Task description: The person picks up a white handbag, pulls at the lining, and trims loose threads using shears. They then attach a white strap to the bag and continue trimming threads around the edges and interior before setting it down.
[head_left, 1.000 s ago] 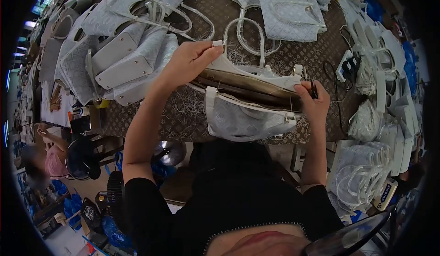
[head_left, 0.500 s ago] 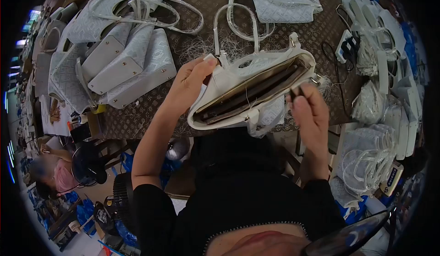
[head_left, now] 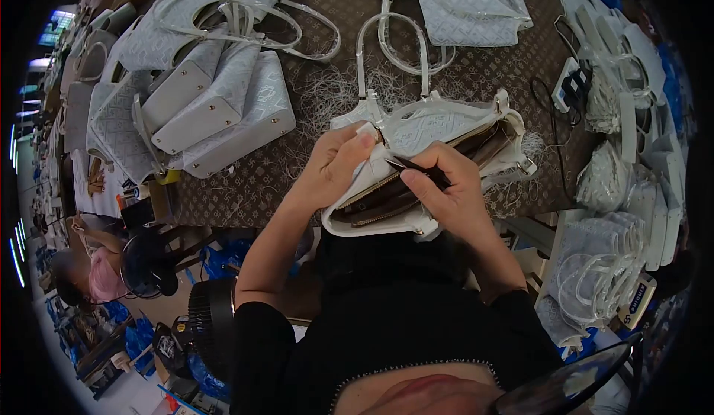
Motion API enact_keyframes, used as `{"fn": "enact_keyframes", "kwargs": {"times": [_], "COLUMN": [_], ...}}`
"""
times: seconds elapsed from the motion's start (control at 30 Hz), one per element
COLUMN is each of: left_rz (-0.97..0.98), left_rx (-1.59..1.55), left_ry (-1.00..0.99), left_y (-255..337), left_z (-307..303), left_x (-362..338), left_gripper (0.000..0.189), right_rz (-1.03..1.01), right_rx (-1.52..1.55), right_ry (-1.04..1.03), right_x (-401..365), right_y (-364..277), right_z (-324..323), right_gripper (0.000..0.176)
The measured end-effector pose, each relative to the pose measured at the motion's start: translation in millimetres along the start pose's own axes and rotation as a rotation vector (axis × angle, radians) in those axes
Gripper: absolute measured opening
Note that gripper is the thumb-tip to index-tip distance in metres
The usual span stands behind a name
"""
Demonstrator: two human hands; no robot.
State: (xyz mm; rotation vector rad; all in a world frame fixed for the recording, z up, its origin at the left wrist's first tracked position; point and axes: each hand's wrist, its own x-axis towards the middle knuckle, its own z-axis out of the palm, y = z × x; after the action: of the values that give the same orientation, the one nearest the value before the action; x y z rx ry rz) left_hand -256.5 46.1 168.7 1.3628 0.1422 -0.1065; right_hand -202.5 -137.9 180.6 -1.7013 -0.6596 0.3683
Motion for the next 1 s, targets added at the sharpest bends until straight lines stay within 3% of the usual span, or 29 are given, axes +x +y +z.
{"fn": "enact_keyframes", "kwargs": {"times": [0.33, 1.0], "left_rz": [0.075, 0.039], "left_rx": [-0.011, -0.070], "left_ry": [-0.096, -0.048], "left_y": [-2.3, -3.2], "left_z": [5.1, 7.1], "left_x": [-2.0, -3.1], "left_gripper": [0.039, 0.045], "right_rz": [0.005, 0.103], "right_rx": [0.059, 0.077], "right_ry": [-0.031, -0.014], "right_x": [-5.0, -4.5], "right_y": [0.1, 3.0], "right_z": [-3.2, 0.2], "right_gripper": [0.011, 0.014]}}
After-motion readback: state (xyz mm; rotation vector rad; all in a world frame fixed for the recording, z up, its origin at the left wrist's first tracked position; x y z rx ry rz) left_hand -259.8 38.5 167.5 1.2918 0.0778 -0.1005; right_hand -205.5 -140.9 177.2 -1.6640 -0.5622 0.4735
